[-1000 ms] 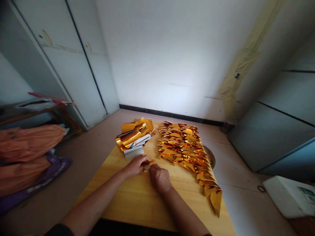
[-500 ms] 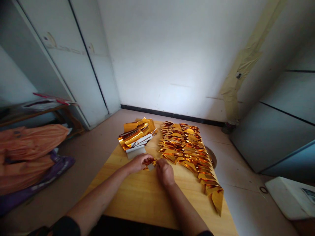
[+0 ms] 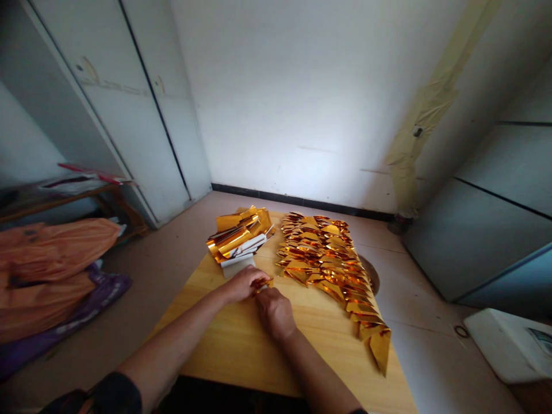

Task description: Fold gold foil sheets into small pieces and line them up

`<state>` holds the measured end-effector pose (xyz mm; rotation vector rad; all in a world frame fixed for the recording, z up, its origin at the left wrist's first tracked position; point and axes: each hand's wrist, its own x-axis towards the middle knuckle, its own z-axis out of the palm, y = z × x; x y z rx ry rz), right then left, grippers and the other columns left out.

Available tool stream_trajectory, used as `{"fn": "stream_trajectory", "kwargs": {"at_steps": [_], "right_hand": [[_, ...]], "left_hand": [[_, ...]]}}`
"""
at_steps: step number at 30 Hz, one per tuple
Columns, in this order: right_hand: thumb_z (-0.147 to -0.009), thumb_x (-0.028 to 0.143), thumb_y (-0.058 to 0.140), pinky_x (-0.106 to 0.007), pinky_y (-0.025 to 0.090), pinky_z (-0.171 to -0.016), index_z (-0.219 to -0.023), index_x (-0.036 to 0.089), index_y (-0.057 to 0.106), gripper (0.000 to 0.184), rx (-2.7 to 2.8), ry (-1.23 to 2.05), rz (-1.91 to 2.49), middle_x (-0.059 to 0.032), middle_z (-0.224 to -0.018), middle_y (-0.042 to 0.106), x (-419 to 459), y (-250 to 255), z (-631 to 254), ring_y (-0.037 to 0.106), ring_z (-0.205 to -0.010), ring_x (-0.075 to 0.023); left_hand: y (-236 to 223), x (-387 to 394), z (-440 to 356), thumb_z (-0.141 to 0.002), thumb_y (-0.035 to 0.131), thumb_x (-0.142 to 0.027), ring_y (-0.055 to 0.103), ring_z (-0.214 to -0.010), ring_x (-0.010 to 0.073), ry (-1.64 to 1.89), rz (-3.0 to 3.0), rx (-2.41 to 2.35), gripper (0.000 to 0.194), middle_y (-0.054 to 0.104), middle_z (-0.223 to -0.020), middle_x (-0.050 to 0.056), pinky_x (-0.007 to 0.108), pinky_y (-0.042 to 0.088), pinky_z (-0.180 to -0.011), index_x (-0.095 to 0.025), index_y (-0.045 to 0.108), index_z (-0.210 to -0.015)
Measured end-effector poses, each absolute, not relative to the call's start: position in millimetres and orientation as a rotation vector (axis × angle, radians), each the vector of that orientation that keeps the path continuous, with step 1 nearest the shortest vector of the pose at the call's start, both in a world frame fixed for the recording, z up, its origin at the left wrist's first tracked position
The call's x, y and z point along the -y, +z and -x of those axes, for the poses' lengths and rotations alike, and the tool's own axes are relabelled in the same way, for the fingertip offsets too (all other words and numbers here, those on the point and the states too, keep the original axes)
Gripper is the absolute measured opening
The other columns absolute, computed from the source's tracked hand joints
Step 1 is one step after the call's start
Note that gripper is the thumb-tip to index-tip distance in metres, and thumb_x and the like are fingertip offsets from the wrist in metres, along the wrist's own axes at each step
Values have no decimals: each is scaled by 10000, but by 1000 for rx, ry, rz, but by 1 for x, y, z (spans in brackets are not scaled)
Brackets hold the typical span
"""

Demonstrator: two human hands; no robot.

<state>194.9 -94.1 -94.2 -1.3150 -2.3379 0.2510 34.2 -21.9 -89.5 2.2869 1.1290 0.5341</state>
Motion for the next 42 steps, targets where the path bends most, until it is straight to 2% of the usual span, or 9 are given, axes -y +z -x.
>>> {"fn": "stream_trajectory", "kwargs": {"at_steps": [6, 16, 21, 26, 29, 31, 34, 39, 42], "right_hand": [[-931, 213, 484, -256, 397, -684, -851, 207, 652, 187, 2556, -21, 1318, -49, -922, 662, 93, -92, -198, 530, -812, -169], [-915, 198, 508, -286, 352, -704, -771, 200, 644, 199, 2561, -93, 1364, -27, -812, 640, 75, -88, -222, 513, -804, -170], [-895, 154, 494, -281, 371, -746, -863, 198, 663, 178, 2446, -42, 1433, -50, -914, 633, 83, -84, -220, 516, -846, -172], [-891, 166, 501, -285, 364, -724, -851, 198, 655, 163, 2455, -27, 1483, -41, -859, 637, 87, -92, -213, 526, -844, -177], [-906, 181, 493, -288, 356, -714, -852, 205, 644, 162, 2458, -66, 1508, -38, -873, 639, 86, -96, -212, 525, -855, -176], [-914, 197, 494, -287, 351, -708, -842, 211, 636, 159, 2460, -80, 1506, -30, -868, 637, 85, -96, -213, 522, -854, -174], [-924, 218, 494, -290, 347, -697, -830, 220, 630, 165, 2462, -91, 1491, -13, -864, 636, 87, -94, -214, 518, -839, -171], [-930, 204, 483, -282, 356, -702, -845, 221, 647, 186, 2429, -84, 1512, -21, -891, 627, 89, -92, -217, 502, -853, -170], [-916, 178, 484, -276, 369, -716, -784, 210, 655, 219, 2449, -55, 1551, -33, -877, 621, 86, -90, -217, 499, -849, -173]], "left_hand": [[-86, 20, -31, -750, 563, -66, 574, -1037, 176, 513, -2480, -970, 315, 679, -1093, 35, 304, 410, -943, -219, 679, -1001], [-73, 38, -45, -821, 571, -249, 544, -878, 208, 322, -2586, -1369, 139, 587, -908, 67, 293, 448, -744, -214, 691, -882], [-77, 47, -58, -861, 501, -263, 553, -836, 197, 308, -2502, -1543, 183, 569, -917, 70, 294, 456, -730, -190, 666, -828], [-81, 51, -63, -883, 437, -253, 558, -804, 206, 269, -2494, -1609, 241, 571, -929, 88, 317, 453, -711, -175, 659, -830], [-80, 49, -55, -853, 483, -234, 545, -832, 203, 325, -2554, -1518, 190, 573, -890, 76, 309, 444, -750, -192, 664, -815], [-78, 47, -44, -820, 505, -185, 535, -862, 209, 351, -2618, -1400, 177, 580, -876, 73, 314, 435, -784, -204, 672, -875], [-77, 42, -28, -753, 523, -95, 522, -924, 217, 394, -2661, -1230, 352, 602, -922, 65, 325, 423, -823, -225, 645, -1057], [-83, 37, -17, -795, 483, -70, 527, -951, 203, 425, -2660, -1085, 291, 624, -937, 59, 324, 429, -854, -219, 690, -937], [-90, 39, -20, -820, 493, -99, 523, -1052, 208, 517, -2666, -1041, 269, 633, -1067, 64, 351, 418, -947, -209, 683, -975]]}}
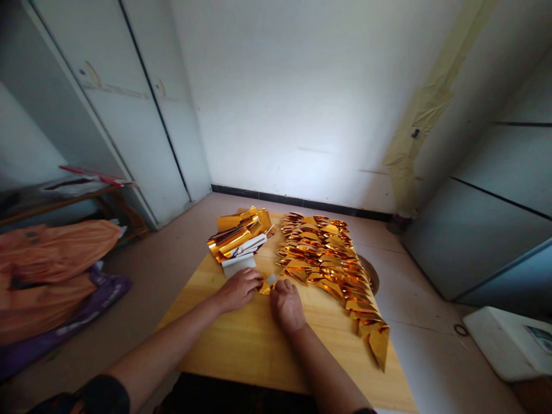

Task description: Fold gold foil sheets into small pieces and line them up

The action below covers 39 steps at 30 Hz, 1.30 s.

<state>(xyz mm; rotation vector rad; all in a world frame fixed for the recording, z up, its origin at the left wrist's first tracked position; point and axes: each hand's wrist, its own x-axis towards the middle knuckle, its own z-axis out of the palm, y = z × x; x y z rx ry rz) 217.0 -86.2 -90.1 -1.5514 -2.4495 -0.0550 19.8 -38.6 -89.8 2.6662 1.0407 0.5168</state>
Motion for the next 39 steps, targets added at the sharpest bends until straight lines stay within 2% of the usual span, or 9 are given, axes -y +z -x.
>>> {"fn": "stream_trajectory", "kwargs": {"at_steps": [4, 10, 15, 21, 26, 29, 33, 39], "right_hand": [[-897, 154, 478, -282, 379, -710, -775, 197, 664, 226, 2486, 0, 1606, -51, -843, 633, 83, -85, -214, 526, -829, -178], [-858, 273, 572, -294, 371, -707, -830, 199, 669, 125, 2435, -41, 1642, -65, -864, 641, 82, -86, -210, 543, -869, -201], [-868, 277, 576, -296, 351, -721, -806, 211, 653, 119, 2422, -102, 1561, -41, -851, 631, 79, -92, -214, 532, -855, -191], [-875, 235, 578, -290, 331, -735, -806, 223, 658, 106, 2353, -72, 1484, -30, -857, 626, 83, -100, -220, 519, -849, -180], [-878, 236, 575, -293, 325, -744, -853, 227, 669, 98, 2296, -50, 1493, -29, -856, 630, 84, -100, -221, 522, -855, -180], [-840, 275, 623, -300, 321, -753, -808, 216, 656, 75, 2354, -86, 1472, -29, -849, 626, 82, -97, -221, 522, -861, -184], [-828, 320, 639, -309, 314, -756, -792, 212, 643, 114, 2408, -161, 1442, -28, -834, 620, 79, -97, -223, 519, -844, -184], [-844, 318, 627, -301, 311, -746, -801, 220, 666, 113, 2419, -161, 1464, -30, -845, 637, 75, -99, -224, 531, -847, -182]], "left_hand": [[-99, 41, -21, -861, 486, -138, 535, -1125, 196, 598, -2645, -1044, 253, 610, -1211, 67, 351, 400, -1010, -200, 662, -1032], [-99, 41, -18, -858, 562, -211, 595, -980, 200, 559, -2697, -1069, 136, 675, -1036, 53, 340, 442, -890, -205, 662, -950], [-96, 42, -21, -863, 565, -225, 578, -872, 178, 620, -2751, -1047, 106, 664, -905, 43, 309, 443, -821, -193, 639, -932], [-94, 49, -18, -760, 674, -253, 554, -906, 199, 711, -2693, -1036, 248, 644, -947, 45, 321, 450, -824, -187, 615, -992], [-95, 50, -16, -792, 619, -184, 552, -907, 188, 701, -2709, -1013, 176, 639, -915, 37, 316, 447, -839, -197, 629, -967], [-97, 48, -16, -836, 579, -200, 563, -878, 177, 670, -2744, -1011, 145, 638, -909, 40, 299, 456, -811, -201, 638, -968], [-96, 46, -12, -825, 613, -265, 576, -908, 182, 653, -2720, -971, 179, 646, -957, 43, 299, 464, -826, -206, 637, -992], [-93, 42, -7, -870, 538, -209, 592, -935, 160, 640, -2689, -885, 154, 658, -979, 39, 267, 467, -846, -209, 652, -975]]}}
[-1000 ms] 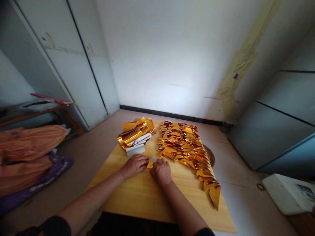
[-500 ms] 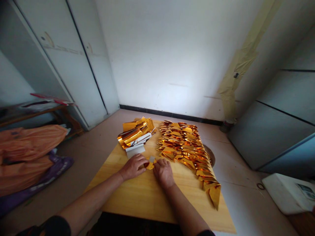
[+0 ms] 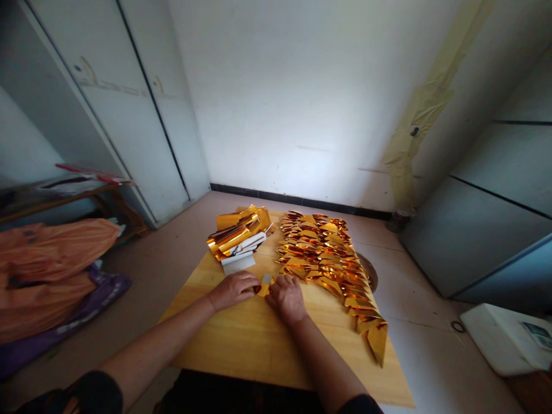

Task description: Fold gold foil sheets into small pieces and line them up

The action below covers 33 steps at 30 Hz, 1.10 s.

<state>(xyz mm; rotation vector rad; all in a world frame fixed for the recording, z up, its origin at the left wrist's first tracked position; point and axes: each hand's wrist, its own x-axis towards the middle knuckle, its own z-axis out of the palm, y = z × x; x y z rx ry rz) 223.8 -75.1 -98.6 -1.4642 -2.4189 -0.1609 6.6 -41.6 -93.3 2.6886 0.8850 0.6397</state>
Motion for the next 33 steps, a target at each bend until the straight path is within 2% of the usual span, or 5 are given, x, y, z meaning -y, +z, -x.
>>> {"fn": "stream_trajectory", "kwargs": {"at_steps": [5, 17, 24, 29, 33], "right_hand": [[-811, 389, 654, -311, 309, -729, -770, 215, 677, 180, 2466, -195, 1469, -33, -813, 643, 71, -94, -222, 538, -819, -189], [-782, 452, 654, -305, 318, -728, -766, 210, 638, 243, 2370, -209, 1437, -29, -798, 607, 78, -93, -222, 520, -804, -184], [-804, 396, 623, -317, 303, -732, -768, 196, 616, 204, 2339, -271, 1444, -48, -792, 599, 80, -95, -216, 499, -805, -196], [-847, 329, 551, -337, 297, -743, -775, 187, 623, 175, 2394, -312, 1447, -62, -799, 599, 84, -91, -214, 489, -810, -201], [-849, 286, 542, -354, 298, -770, -788, 183, 626, 147, 2429, -315, 1449, -68, -816, 597, 84, -91, -214, 482, -825, -210]], "left_hand": [[-101, 38, -9, -910, 499, -253, 591, -856, 146, 662, -2826, -869, 167, 656, -908, 39, 253, 480, -783, -202, 652, -952], [-112, 37, -12, -943, 440, -253, 610, -819, 132, 835, -3001, -887, 217, 643, -832, 32, 256, 514, -768, -193, 646, -919], [-112, 40, -12, -928, 461, -243, 613, -851, 143, 842, -2938, -943, 191, 661, -881, 43, 279, 514, -807, -196, 640, -973], [-106, 43, -13, -864, 562, -272, 599, -902, 181, 758, -2848, -928, 193, 668, -962, 59, 318, 498, -830, -193, 618, -1031], [-108, 42, -17, -901, 452, -158, 587, -856, 176, 726, -2797, -1017, 199, 669, -897, 51, 323, 474, -810, -183, 640, -961]]}}
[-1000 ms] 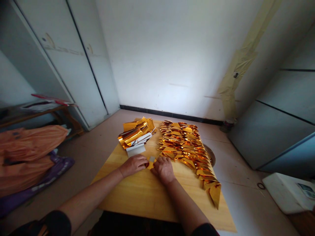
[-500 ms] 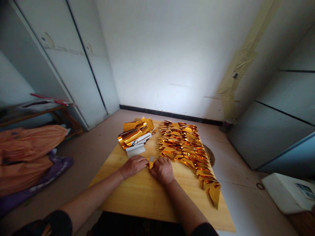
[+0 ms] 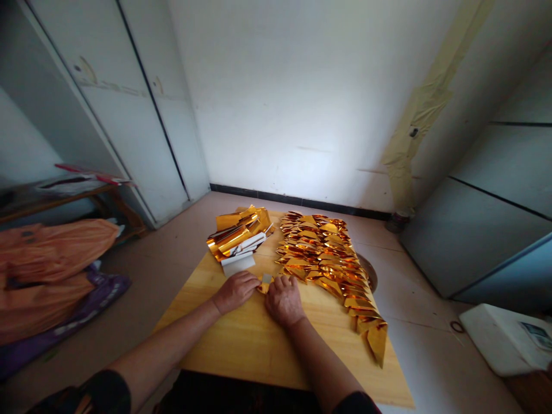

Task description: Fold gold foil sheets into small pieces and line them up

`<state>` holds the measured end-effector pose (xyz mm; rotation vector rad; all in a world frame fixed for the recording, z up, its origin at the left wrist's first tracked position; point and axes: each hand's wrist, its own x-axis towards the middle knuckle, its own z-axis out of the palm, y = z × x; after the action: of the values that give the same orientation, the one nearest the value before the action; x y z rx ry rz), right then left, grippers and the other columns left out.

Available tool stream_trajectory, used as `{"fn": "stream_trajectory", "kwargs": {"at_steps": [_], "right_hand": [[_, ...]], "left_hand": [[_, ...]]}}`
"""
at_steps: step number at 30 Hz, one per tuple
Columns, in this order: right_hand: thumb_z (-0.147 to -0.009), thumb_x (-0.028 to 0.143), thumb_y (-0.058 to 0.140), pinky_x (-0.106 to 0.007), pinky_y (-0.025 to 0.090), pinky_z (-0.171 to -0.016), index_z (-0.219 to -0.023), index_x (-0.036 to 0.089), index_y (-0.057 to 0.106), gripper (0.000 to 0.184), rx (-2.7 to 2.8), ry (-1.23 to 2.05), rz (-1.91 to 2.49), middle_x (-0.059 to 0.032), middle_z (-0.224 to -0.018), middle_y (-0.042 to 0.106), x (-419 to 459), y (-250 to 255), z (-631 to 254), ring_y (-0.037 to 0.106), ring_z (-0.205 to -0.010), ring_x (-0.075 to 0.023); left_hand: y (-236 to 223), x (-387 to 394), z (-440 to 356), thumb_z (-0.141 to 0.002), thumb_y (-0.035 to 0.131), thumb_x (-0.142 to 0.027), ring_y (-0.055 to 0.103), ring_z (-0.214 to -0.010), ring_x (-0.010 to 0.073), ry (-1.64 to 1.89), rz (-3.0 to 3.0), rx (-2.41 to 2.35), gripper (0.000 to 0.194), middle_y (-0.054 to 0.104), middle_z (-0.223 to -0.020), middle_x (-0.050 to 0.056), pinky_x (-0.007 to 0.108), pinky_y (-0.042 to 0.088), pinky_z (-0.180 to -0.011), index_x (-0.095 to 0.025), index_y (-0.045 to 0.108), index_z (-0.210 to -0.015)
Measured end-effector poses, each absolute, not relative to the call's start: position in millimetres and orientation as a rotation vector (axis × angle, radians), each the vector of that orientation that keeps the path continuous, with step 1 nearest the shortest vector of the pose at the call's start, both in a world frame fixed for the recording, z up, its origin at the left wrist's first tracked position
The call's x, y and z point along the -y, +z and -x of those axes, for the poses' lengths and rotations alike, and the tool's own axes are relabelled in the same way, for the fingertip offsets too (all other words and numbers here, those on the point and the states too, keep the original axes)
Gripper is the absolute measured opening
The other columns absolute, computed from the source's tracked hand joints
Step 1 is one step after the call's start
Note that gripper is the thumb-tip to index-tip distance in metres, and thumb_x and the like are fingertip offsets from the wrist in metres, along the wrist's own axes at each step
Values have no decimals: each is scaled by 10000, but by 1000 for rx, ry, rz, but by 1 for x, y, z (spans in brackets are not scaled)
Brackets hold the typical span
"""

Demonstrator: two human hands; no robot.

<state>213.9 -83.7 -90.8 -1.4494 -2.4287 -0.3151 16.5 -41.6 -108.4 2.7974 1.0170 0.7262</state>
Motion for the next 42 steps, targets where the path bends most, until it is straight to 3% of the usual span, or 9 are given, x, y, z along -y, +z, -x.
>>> {"fn": "stream_trajectory", "kwargs": {"at_steps": [9, 18, 26, 42], "right_hand": [[-893, 194, 532, -301, 304, -697, -790, 202, 647, 154, 2372, -272, 1527, -45, -836, 613, 78, -105, -213, 496, -792, -182], [-917, 160, 447, -262, 361, -718, -891, 213, 634, 197, 2129, 48, 1570, -17, -801, 654, 72, -107, -220, 576, -800, -162], [-921, 145, 439, -294, 333, -670, -833, 198, 586, 180, 2015, -104, 1850, -37, -764, 648, 72, -111, -205, 594, -768, -182], [-890, 137, 515, -314, 319, -688, -855, 208, 571, 97, 2191, -233, 1807, -57, -848, 634, 73, -110, -205, 560, -807, -203]], "left_hand": [[-105, 47, -17, -912, 408, -143, 576, -793, 185, 706, -2769, -1027, 254, 665, -818, 36, 344, 458, -767, -188, 655, -873], [-117, 36, -25, -777, 525, -72, 611, -847, 154, 939, -2290, -1333, 336, 669, -891, 32, 279, 494, -788, -204, 626, -1069], [-118, 32, -39, -766, 540, -71, 599, -743, 127, 908, -2097, -1550, 151, 652, -776, -7, 231, 447, -696, -189, 614, -823], [-118, 33, -42, -727, 556, -20, 575, -700, 130, 988, -2153, -1504, 178, 636, -698, -8, 238, 424, -672, -176, 619, -671]]}}
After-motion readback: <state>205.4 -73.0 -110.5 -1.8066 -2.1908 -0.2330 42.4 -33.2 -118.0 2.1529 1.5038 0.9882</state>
